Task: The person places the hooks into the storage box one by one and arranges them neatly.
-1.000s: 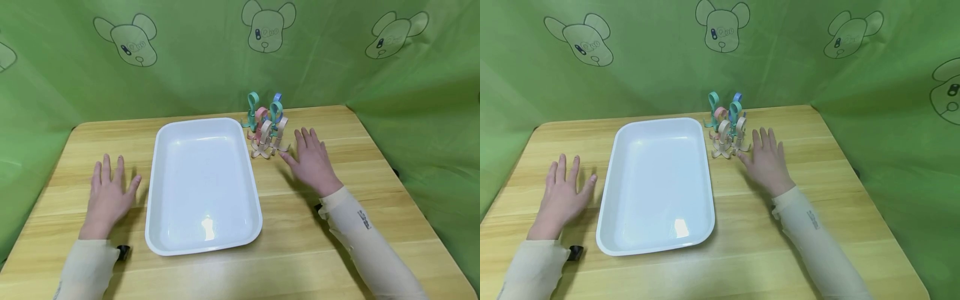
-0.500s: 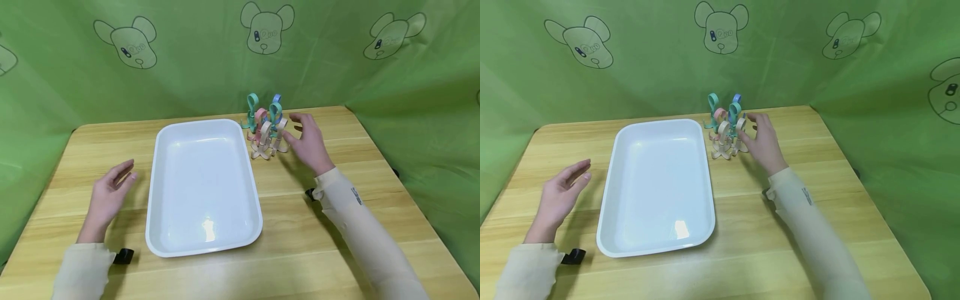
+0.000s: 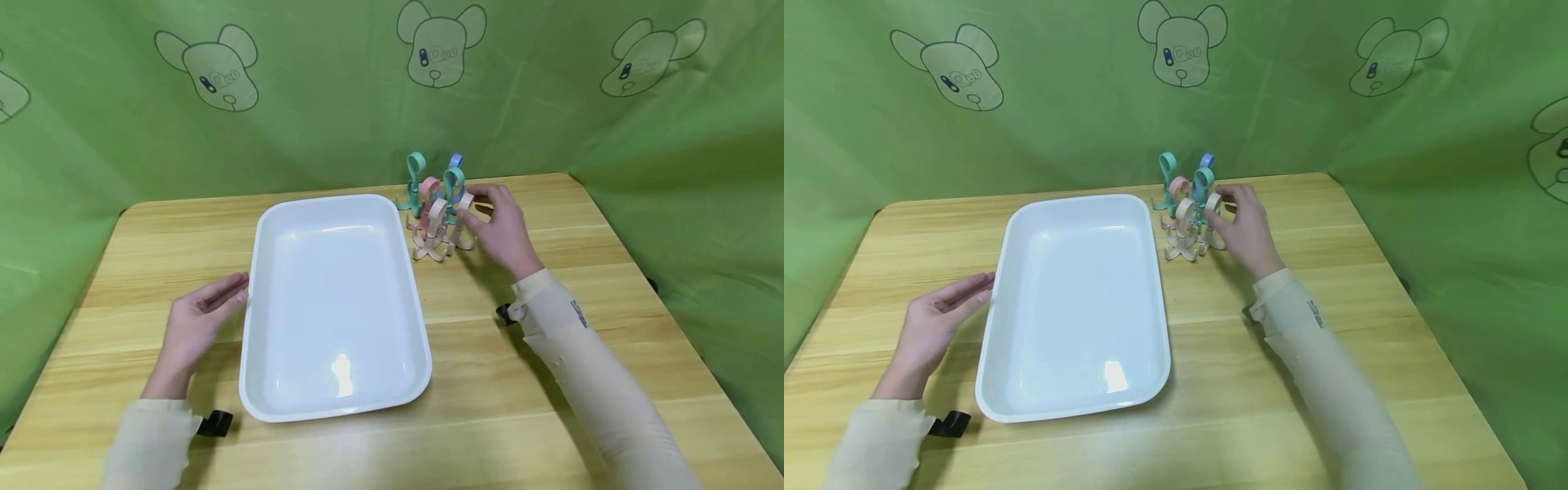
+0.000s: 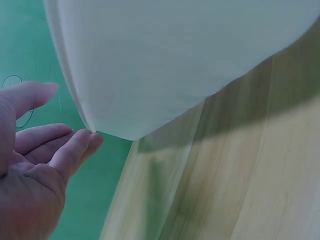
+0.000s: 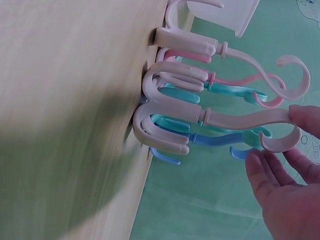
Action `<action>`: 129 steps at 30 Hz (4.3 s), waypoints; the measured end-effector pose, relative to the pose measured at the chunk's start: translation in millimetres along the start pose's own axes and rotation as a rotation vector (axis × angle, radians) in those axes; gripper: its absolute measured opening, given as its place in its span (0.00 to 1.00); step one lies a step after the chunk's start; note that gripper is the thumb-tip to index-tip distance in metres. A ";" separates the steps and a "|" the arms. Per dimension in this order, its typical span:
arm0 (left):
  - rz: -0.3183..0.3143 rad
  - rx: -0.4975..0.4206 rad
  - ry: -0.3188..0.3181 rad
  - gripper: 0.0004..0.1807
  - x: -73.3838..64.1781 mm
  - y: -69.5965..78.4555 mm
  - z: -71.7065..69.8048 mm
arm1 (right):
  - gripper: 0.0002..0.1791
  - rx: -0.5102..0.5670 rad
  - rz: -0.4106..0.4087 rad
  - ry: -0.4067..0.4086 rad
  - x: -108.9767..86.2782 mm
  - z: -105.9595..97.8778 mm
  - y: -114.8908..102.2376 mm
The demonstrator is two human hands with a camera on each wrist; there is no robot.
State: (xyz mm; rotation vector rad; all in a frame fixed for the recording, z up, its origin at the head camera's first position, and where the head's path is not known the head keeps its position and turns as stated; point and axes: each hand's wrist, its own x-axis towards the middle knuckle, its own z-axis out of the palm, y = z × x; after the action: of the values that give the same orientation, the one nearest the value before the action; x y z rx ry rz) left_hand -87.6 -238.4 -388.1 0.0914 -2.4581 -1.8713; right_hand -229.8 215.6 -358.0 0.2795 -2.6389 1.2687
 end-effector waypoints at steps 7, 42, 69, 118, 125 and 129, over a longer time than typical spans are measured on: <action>-0.040 0.026 -0.071 0.29 -0.1 -1.0 0.1 | 0.24 0.076 0.010 -0.017 3.2 -0.6 -1.2; -0.080 -0.056 -0.090 0.28 -1.5 -8.0 2.1 | 0.23 -0.006 -0.078 0.023 -20.8 -66.8 -67.7; -0.089 -0.029 -0.113 0.30 -3.0 -9.2 1.6 | 0.19 0.112 -0.311 -0.247 8.7 -22.1 -141.2; -0.069 -0.053 -0.109 0.29 -2.7 -14.0 0.3 | 0.19 0.083 -0.228 -0.585 57.6 142.8 -170.6; -0.065 -0.062 -0.108 0.29 -0.8 -15.8 0.3 | 0.19 0.090 -0.187 -0.590 60.1 153.6 -161.8; -0.053 -0.075 -0.106 0.28 -0.1 -17.1 0.0 | 0.20 0.095 -0.181 -0.595 60.0 158.2 -158.4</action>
State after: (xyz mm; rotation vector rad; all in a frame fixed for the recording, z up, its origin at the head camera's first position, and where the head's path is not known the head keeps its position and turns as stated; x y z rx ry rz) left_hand -87.3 -242.9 -404.6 0.0566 -2.4728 -2.0388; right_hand -262.6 -10.9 -320.8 1.0293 -2.9209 1.4201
